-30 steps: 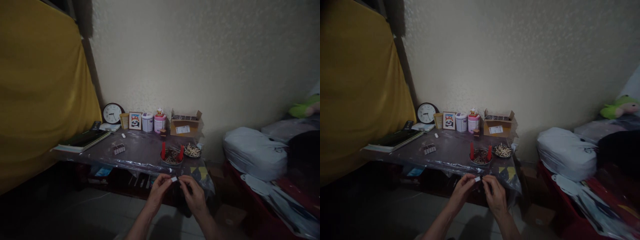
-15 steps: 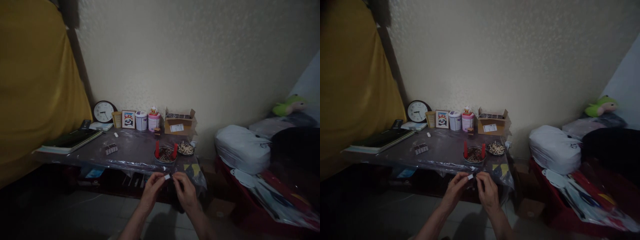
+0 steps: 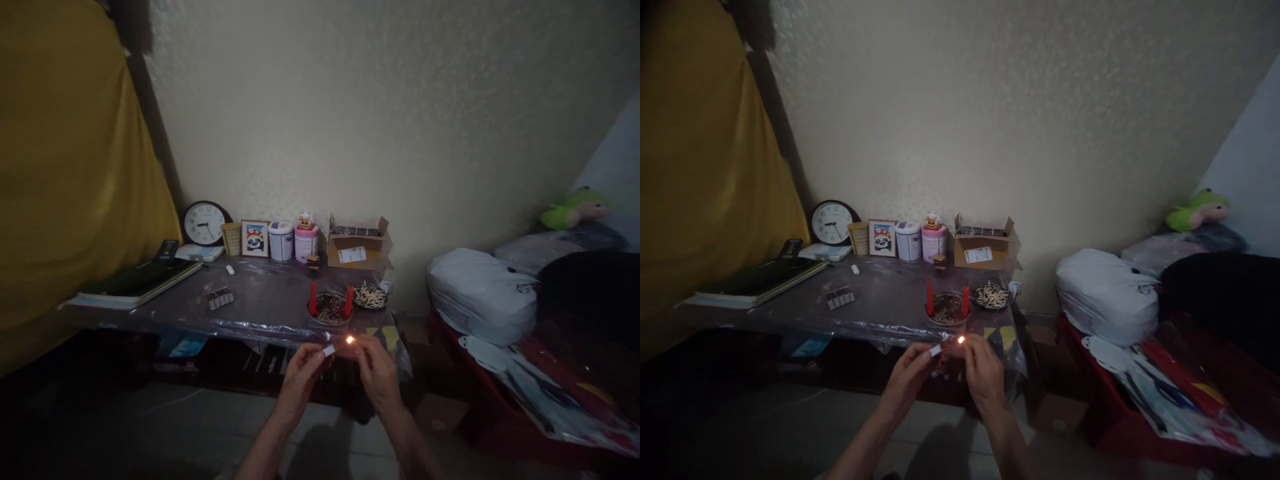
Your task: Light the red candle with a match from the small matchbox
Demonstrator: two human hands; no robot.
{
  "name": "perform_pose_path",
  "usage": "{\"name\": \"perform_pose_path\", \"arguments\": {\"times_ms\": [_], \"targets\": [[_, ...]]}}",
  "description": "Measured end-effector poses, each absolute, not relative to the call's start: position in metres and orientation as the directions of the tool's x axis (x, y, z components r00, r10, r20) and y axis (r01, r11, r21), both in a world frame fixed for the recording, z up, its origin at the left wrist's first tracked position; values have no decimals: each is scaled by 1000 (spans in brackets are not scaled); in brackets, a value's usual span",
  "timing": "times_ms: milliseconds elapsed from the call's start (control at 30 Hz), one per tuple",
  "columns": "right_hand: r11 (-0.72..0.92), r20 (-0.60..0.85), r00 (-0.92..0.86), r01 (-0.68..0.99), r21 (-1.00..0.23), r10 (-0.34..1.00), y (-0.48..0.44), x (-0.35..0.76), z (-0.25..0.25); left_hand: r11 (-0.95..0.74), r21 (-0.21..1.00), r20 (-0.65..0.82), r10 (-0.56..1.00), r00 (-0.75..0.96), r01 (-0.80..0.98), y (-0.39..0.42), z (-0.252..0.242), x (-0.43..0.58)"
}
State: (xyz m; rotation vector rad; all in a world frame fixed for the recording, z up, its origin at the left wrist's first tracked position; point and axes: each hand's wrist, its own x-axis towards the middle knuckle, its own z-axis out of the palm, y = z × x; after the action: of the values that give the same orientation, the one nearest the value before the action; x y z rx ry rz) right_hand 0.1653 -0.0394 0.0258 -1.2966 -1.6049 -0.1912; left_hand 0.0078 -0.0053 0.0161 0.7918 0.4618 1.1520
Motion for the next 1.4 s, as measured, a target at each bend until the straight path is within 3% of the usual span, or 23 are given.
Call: {"name": "perform_pose_path", "arguments": {"times_ms": [100, 367, 533, 800, 1133, 1400], "targets": [[358, 750, 261, 754, -551, 608, -37, 174, 26, 187, 763, 71, 927, 368, -619, -6, 18, 6], [238, 640, 465, 663, -710, 612, -42, 179, 35, 154, 774, 84, 936, 341, -614, -4, 19, 1], [126, 576, 549, 648, -751, 606, -46, 183, 41, 166, 770, 67, 939, 338, -616, -2, 19, -1], [212, 537, 604, 525, -824, 589, -43, 188, 34, 152, 777, 72, 942, 327, -611, 3, 12, 1], [284, 565, 578, 507, -814, 588, -38, 193, 25, 150, 783, 73, 942, 328, -604, 2, 9, 1], [282, 629, 511, 599, -750, 586, -39, 191, 25, 165, 783, 48, 945, 323, -600, 3, 11, 2]]}}
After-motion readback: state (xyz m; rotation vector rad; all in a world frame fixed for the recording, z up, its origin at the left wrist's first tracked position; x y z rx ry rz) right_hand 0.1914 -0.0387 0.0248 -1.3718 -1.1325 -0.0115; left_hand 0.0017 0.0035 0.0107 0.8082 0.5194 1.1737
